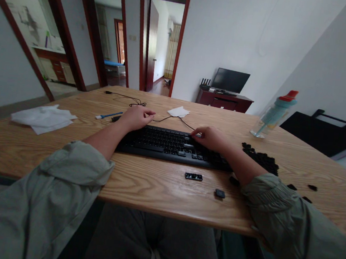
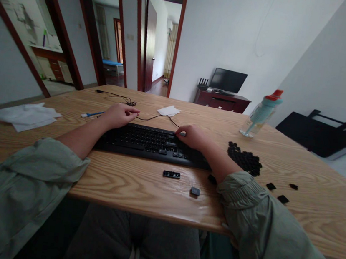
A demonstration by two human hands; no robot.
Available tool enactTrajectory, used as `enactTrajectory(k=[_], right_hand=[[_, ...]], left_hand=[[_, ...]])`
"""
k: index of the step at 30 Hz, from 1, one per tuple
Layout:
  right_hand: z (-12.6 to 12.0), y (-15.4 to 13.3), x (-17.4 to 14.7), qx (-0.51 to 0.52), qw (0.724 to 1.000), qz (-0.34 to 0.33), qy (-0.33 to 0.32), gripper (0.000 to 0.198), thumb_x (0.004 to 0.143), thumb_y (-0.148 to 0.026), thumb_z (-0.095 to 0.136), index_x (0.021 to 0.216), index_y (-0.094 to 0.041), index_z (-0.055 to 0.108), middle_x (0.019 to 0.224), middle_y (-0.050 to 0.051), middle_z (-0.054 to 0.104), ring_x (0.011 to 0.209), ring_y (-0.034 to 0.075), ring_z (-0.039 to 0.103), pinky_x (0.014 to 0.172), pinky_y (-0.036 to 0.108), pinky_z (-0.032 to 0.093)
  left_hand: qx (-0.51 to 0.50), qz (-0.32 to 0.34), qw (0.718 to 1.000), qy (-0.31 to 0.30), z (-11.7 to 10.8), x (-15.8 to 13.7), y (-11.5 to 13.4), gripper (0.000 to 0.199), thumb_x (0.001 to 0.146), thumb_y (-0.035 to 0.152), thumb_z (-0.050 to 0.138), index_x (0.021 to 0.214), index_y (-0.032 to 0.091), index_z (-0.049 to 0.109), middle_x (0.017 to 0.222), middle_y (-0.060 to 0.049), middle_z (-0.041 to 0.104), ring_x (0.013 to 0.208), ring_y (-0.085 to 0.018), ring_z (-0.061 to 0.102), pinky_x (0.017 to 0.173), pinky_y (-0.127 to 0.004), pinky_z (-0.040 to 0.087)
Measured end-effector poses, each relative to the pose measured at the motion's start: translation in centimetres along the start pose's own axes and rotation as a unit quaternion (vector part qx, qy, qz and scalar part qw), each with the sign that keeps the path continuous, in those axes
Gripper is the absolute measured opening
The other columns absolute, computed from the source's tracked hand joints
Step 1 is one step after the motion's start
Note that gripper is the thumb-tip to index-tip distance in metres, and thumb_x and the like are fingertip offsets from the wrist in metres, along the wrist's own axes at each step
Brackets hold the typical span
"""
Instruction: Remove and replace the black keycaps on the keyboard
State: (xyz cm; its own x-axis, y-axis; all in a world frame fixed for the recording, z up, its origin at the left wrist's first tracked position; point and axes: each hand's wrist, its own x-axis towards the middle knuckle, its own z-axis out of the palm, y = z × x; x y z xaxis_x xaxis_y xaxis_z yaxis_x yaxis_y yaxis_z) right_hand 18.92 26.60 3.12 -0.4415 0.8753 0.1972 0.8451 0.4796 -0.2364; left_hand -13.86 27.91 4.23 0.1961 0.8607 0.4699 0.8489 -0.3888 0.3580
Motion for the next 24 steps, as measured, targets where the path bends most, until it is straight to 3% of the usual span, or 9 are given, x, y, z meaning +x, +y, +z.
enactTrajectory(k=[5,13,24], right_hand=[[0.12,-0.03,0.28,0.006,1.0,-0.003,0.004,0.026,0.085,-0.02,0.064,0.106,-0.022,0.079,0.086,0.007,0.077,0.075,0.02,0.068,0.076,0.033,0.053],[0.53,0.74,0.16,0.01,0.996,-0.081,0.019,0.023,0.089,-0.017,0.06,0.1,-0.021,0.079,0.106,0.008,0.077,0.093,0.022,0.07,0.09,0.035,0.055],[0.79,0.68,-0.45,0.001,0.995,-0.101,0.017,0.033,0.084,-0.01,0.058,0.106,-0.022,0.08,0.12,0.007,0.074,0.102,0.022,0.071,0.095,0.036,0.056]], left_hand=[[-0.008,-0.001,1.0,0.003,-0.05,-0.03,0.08,0.031,0.086,0.032,0.064,0.109,0.019,0.08,0.082,-0.007,0.077,0.07,-0.019,0.066,0.073,-0.029,0.049],[0.006,0.003,1.0,-0.016,-0.23,-0.02,0.05,0.035,0.087,0.034,0.06,0.113,0.019,0.078,0.091,-0.008,0.078,0.078,-0.02,0.069,0.077,-0.029,0.05],[0.004,0.018,0.999,-0.028,0.49,-0.28,0.54,0.032,0.087,0.029,0.062,0.113,0.019,0.079,0.095,-0.008,0.079,0.081,-0.02,0.07,0.08,-0.029,0.052]])
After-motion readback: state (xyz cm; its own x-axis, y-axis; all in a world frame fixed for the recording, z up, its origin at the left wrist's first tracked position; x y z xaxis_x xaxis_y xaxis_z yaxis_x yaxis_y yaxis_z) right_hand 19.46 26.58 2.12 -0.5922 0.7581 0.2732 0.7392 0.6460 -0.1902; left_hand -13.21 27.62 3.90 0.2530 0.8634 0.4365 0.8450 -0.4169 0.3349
